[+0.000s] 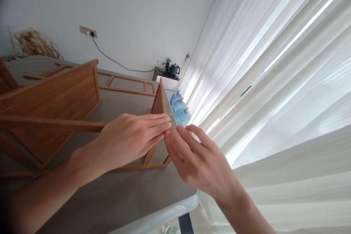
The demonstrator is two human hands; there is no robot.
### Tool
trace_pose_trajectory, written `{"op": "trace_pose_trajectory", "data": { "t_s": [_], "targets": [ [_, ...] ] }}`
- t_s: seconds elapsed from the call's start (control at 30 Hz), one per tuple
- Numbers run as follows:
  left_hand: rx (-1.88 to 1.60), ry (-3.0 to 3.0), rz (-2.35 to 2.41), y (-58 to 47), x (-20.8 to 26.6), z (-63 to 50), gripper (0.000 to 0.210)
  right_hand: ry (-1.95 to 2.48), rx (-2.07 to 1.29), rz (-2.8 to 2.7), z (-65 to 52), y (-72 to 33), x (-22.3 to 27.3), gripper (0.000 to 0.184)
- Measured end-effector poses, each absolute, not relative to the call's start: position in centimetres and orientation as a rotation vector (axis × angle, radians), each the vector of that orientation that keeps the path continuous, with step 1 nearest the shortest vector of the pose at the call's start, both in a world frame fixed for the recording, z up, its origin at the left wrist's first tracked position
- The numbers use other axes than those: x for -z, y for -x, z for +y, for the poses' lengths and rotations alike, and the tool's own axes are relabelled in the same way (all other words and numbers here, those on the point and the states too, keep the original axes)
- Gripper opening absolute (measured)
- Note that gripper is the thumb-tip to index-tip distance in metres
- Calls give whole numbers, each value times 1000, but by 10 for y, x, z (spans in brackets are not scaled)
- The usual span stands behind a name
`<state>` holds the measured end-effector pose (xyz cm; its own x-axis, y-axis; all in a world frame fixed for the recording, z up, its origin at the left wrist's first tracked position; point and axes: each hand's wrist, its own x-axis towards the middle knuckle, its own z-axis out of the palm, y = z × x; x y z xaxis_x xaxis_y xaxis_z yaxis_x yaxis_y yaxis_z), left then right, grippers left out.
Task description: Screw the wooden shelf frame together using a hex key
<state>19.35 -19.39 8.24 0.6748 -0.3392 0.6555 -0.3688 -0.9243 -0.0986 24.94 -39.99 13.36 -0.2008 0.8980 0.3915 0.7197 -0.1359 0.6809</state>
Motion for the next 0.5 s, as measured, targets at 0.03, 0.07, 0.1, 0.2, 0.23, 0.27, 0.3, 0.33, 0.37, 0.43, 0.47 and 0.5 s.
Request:
{"op": "trace_pose_trajectory", "data": {
  "t_s": [0.03, 0.07, 0.1, 0.2, 0.23, 0.27, 0.3, 0.33, 0.37, 0.43, 0.47, 0.5],
  "targets": [
    [-1101, -2837, -602, -193, -82, -194, 30, -1852, -1241, 1923, -400, -250, -134, 16],
    [-1105, -2839, -606, -193, -83, -194, 30, -1867, -1231, 1933, -400, -250, -133, 15],
    [-1109, -2841, -611, -193, -83, -194, 29, -1882, -1222, 1940, -401, -250, -132, 16],
    [-1118, -2846, -614, -194, -83, -193, 29, -1925, -1217, 1948, -403, -252, -129, 19],
    [-1120, -2848, -611, -194, -83, -193, 29, -1937, -1219, 1950, -404, -252, -128, 20],
    [-1118, -2848, -610, -194, -83, -193, 29, -1945, -1220, 1951, -404, -252, -127, 20],
    [-1119, -2847, -607, -194, -83, -193, 29, -1953, -1219, 1950, -404, -252, -127, 20],
    [-1117, -2845, -603, -195, -83, -193, 29, -1959, -1218, 1951, -404, -252, -127, 21],
    [-1116, -2840, -602, -195, -83, -193, 29, -1966, -1216, 1951, -404, -252, -127, 21],
    [-1111, -2827, -604, -195, -82, -193, 30, -1988, -1217, 1947, -403, -251, -128, 22],
    [-1107, -2821, -606, -195, -82, -193, 30, -2007, -1221, 1944, -403, -250, -127, 22],
    [-1104, -2818, -607, -195, -82, -193, 30, -2029, -1224, 1943, -403, -250, -127, 22]
  ]
}}
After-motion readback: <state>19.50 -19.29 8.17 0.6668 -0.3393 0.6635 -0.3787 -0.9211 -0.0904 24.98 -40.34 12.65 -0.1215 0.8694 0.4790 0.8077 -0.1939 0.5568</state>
